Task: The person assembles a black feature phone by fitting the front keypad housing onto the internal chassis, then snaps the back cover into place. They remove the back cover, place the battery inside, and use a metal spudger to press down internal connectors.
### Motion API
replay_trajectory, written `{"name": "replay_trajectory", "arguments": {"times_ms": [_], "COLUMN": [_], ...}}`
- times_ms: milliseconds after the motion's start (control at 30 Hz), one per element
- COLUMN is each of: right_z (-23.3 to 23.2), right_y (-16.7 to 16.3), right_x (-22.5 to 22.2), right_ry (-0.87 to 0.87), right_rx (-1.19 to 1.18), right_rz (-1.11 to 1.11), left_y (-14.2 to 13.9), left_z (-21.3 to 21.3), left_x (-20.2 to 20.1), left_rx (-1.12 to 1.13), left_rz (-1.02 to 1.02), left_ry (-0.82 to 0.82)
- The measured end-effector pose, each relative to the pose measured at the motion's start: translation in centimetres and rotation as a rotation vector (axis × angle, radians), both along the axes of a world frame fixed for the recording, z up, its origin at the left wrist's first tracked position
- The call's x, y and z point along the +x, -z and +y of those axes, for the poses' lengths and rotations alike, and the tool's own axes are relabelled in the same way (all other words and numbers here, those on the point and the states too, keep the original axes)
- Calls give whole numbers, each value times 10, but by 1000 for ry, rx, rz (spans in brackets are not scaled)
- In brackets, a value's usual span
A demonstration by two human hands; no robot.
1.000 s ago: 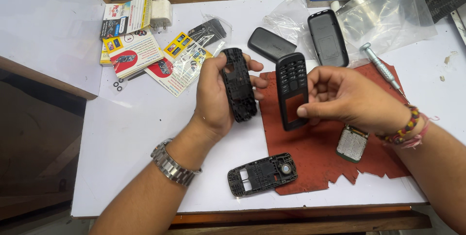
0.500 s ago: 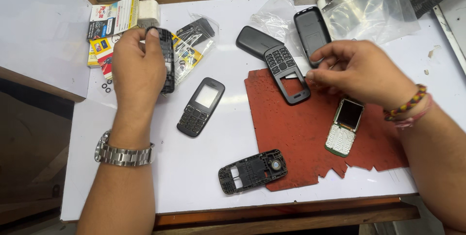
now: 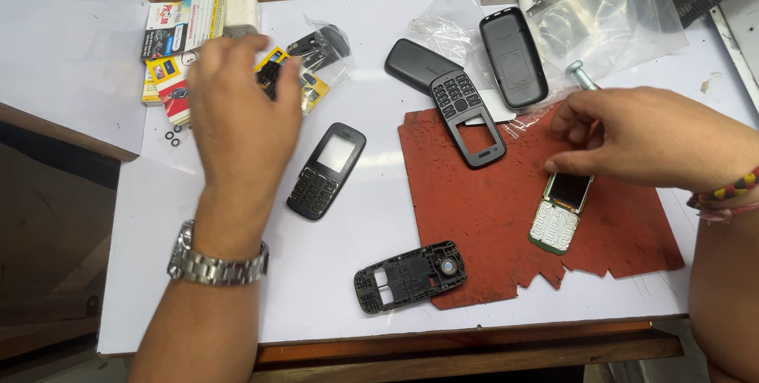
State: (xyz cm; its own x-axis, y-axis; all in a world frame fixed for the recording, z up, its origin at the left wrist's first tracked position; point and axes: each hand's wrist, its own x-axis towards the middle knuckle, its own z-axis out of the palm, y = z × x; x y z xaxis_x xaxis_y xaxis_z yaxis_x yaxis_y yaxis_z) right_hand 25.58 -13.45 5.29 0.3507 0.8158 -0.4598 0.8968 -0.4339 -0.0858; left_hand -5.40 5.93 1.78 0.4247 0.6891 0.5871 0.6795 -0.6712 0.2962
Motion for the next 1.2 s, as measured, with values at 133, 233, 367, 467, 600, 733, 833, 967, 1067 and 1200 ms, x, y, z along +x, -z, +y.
{"name": "replay_trajectory", "arguments": {"times_ms": [133, 233, 367, 467, 600, 733, 833, 967, 1067, 1200], "right_z": [-1, 0, 0, 0, 0, -6, -11, -15, -16, -18], "right_y": [-2, -3, -6, -4, 0, 3, 5, 7, 7, 8], "right_x": [-2, -4, -8, -13, -18, -28, -38, -50, -54, -55], "right_ry": [62, 96, 111, 84, -16, -87, -77, -53, -69, -98], "right_rx": [-174, -195, -154, -109, 56, 254, 267, 125, 110, 198], "right_rz": [-33, -32, 20, 30, 100, 121, -2, -225, -209, -114], "left_y": [-15, -23, -30, -28, -20, -10, -2, 7, 11, 13], "left_z": [-34, -80, -110, -110, -106, -101, -96, -84, -75, -71], "left_x": [21, 31, 25, 23, 24, 30, 42, 57, 60, 59], "left_rx": [-525, -579, -708, -755, -800, -944, -1189, -1554, -1714, -1813], "left_rz": [92, 219, 547, 568, 528, 121, -77, -536, -727, -795], "left_ry": [283, 662, 880, 910, 912, 918, 671, 472, 440, 392]}}
